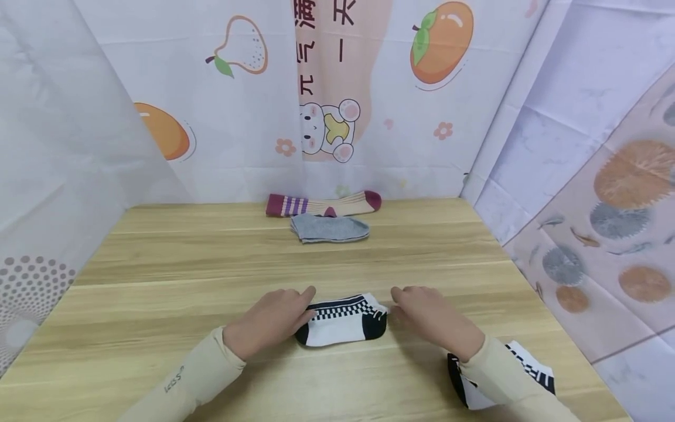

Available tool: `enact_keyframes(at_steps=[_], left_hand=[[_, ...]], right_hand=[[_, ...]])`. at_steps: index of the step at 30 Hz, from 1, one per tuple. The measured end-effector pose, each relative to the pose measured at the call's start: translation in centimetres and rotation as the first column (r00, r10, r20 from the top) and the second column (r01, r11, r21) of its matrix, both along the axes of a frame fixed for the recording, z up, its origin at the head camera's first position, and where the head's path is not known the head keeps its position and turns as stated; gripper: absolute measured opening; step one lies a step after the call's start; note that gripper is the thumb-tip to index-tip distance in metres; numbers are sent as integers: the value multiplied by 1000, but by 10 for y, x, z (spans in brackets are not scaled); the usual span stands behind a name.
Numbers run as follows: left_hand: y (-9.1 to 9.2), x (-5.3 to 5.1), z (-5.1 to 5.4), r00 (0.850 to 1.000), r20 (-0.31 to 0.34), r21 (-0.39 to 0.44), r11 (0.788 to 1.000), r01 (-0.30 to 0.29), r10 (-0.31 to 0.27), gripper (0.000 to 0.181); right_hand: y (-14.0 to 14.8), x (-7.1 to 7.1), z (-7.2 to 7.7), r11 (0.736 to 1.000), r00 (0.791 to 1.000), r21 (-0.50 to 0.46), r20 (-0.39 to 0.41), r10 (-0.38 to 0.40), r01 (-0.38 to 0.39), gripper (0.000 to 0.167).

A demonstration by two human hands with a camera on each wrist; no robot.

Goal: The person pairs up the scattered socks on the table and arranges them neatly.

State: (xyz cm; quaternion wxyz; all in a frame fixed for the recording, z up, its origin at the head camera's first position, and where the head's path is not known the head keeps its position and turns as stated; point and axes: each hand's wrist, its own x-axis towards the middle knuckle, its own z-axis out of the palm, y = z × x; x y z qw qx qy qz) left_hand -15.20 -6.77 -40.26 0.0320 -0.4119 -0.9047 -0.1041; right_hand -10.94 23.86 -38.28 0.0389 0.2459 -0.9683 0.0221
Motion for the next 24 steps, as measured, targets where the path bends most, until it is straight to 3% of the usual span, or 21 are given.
enact_keyframes(at_steps=[6,16,19,24], left_hand=[[15,5,5,995,-73,-13,998,67,-68,18],[55,16,19,983,-97,-100,984,150,-159,23],[71,19,20,970,-122,-114,974,195,-208,24],[95,25,17,938,-189,-122,955,272,-291,19]], right_hand=[[31,12,2,998,998,-59,-46,-38,35,22],[78,41,2,981,986,-105,-27,-166,163,14],[93,51,1,973,976,-102,-53,-212,206,15],[117,65,-4,971,966,-102,-122,-229,217,16]])
